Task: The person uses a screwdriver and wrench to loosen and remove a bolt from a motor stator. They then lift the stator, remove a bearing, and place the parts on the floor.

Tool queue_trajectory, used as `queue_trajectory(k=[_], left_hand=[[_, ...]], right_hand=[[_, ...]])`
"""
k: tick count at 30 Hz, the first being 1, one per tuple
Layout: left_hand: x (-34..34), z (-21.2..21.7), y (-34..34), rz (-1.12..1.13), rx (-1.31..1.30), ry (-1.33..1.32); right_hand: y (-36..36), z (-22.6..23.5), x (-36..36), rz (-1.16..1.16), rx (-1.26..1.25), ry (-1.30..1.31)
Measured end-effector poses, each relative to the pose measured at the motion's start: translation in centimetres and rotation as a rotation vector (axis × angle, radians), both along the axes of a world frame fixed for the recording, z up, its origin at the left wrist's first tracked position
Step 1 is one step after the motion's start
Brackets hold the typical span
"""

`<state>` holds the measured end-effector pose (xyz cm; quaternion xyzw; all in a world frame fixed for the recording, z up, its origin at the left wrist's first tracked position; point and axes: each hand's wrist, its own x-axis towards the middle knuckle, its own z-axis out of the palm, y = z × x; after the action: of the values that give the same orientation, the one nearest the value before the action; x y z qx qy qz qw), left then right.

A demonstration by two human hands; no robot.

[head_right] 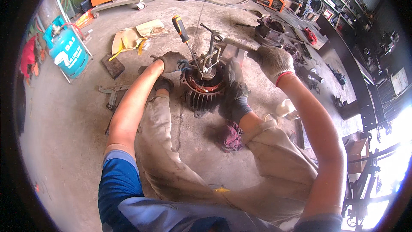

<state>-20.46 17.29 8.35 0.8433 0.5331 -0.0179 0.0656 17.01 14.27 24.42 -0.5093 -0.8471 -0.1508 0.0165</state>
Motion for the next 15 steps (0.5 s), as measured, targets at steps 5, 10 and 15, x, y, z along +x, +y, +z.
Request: queue_trajectory(k=[5,10,15], left_hand=[[2.3,-0.1,-0.2,0.075,-0.110,-0.121],[2.6,-0.2,-3.3,0.201,0.007,-0.318],[0.6,2.6,-4.9,0.289,-0.128,0.027]], right_hand=[[0.1,-0.2,0.2,0.040,-0.021,0.019],[0.0,0.0,0.5,0.058,-0.043,0.034],[0.5,0.6,1.3,0.167,-0.152,0.060]])
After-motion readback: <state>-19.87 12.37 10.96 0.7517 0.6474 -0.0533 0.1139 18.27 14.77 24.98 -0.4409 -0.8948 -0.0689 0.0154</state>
